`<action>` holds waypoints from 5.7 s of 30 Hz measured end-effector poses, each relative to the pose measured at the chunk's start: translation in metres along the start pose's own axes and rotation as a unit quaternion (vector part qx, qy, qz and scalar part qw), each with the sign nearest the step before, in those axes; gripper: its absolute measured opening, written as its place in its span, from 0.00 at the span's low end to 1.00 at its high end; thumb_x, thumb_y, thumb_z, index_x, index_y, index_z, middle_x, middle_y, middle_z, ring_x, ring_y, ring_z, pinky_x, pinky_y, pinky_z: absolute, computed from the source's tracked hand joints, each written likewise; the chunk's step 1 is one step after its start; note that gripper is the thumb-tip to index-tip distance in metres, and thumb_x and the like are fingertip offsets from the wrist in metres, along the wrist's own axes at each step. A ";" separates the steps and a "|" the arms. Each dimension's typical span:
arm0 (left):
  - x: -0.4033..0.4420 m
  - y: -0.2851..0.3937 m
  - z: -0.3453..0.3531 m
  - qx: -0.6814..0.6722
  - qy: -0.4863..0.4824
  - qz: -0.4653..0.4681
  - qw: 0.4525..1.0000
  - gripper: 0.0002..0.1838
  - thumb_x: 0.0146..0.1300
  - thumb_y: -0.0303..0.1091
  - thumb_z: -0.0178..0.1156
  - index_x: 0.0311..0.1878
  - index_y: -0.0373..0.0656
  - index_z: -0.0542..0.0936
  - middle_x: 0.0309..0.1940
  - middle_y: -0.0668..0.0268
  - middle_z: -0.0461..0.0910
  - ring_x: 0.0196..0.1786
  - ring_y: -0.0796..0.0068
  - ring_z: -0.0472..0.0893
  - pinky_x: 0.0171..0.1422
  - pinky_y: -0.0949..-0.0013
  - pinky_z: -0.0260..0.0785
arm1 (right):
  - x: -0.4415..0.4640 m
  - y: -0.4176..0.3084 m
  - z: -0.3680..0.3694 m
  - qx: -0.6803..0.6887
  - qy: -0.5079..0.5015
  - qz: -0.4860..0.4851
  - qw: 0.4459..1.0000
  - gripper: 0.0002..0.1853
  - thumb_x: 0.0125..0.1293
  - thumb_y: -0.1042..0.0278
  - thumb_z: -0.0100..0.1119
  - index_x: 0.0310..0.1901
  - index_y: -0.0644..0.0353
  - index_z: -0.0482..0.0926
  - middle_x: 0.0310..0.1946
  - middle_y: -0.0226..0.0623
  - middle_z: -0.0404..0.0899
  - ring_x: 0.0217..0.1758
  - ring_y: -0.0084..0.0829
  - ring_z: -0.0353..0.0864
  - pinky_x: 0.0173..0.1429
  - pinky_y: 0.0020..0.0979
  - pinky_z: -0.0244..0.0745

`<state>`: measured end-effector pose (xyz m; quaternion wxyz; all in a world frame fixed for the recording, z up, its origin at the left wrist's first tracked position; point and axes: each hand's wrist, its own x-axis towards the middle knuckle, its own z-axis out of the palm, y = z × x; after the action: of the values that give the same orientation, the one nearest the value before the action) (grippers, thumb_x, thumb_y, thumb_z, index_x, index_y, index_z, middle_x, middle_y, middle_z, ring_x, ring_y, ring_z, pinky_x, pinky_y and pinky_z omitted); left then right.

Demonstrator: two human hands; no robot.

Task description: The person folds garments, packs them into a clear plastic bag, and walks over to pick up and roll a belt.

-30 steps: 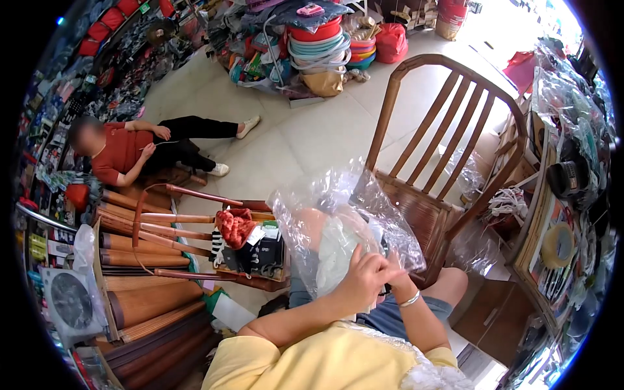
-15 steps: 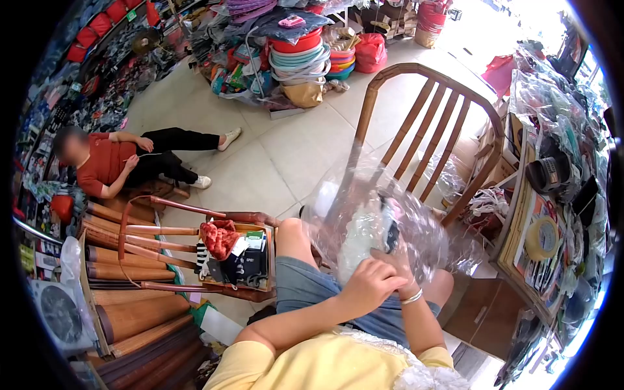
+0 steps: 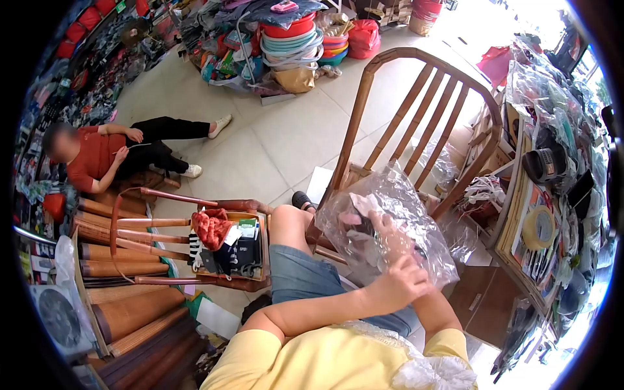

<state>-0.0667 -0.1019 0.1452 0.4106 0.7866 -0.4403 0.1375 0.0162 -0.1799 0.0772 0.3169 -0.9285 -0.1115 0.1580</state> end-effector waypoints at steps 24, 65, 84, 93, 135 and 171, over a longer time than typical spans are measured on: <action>-0.040 0.001 0.043 -0.068 -0.023 -0.077 0.994 0.22 0.48 0.25 0.58 0.50 0.50 0.78 0.37 0.66 0.73 0.41 0.66 0.74 0.52 0.63 0.66 | -0.066 0.082 0.014 0.389 0.114 0.152 0.902 0.18 0.52 0.64 0.64 0.45 0.60 0.75 0.45 0.42 0.75 0.47 0.48 0.74 0.52 0.41 0.69; -0.187 -0.103 0.088 -0.502 0.205 -0.716 0.441 0.38 0.59 0.49 0.61 0.68 0.55 0.52 0.61 0.63 0.65 0.59 0.64 0.70 0.53 0.52 0.66 | -0.019 0.072 0.183 -0.213 0.097 -0.144 0.962 0.34 0.57 0.45 0.53 0.59 0.61 0.70 0.67 0.50 0.56 0.73 0.55 0.43 0.70 0.64 0.31; -0.196 -0.119 0.071 -0.517 0.182 -0.697 0.462 0.20 0.62 0.50 0.58 0.53 0.50 0.71 0.48 0.68 0.75 0.51 0.73 0.73 0.51 0.55 0.67 | -0.039 0.058 0.151 -0.186 0.057 -0.137 0.971 0.25 0.59 0.58 0.54 0.56 0.62 0.70 0.64 0.54 0.56 0.67 0.56 0.52 0.69 0.55 0.43; -0.220 -0.155 0.075 -0.480 0.138 -0.687 0.529 0.13 0.60 0.41 0.60 0.40 0.41 0.80 0.30 0.69 0.78 0.30 0.77 0.75 0.30 0.70 0.66 | -0.160 0.129 0.004 0.037 0.138 0.169 0.975 0.16 0.56 0.63 0.53 0.43 0.64 0.78 0.40 0.45 0.75 0.44 0.38 0.71 0.51 0.40 0.65; -0.143 -0.148 -0.042 -0.292 0.427 -0.437 0.736 0.11 0.49 0.20 0.61 0.28 0.45 0.68 0.28 0.76 0.67 0.31 0.89 0.66 0.34 0.78 0.64 | -0.055 0.108 -0.012 0.616 0.320 0.073 0.717 0.10 0.54 0.82 0.58 0.29 0.56 0.68 0.42 0.32 0.74 0.42 0.25 0.74 0.47 0.27 0.72; -0.158 -0.245 0.070 -0.197 0.145 -0.637 0.731 0.30 0.50 0.33 0.60 0.58 0.35 0.69 0.45 0.56 0.77 0.47 0.65 0.77 0.52 0.68 0.68 | -0.044 0.292 0.060 0.104 0.309 0.292 0.899 0.34 0.58 0.72 0.56 0.67 0.60 0.56 0.60 0.56 0.64 0.63 0.52 0.65 0.66 0.41 0.59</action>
<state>0.0295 0.0033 -0.1183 0.6063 0.7547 0.2122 -0.1336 -0.0151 -0.3867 -0.1402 0.3696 -0.8834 0.2851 -0.0403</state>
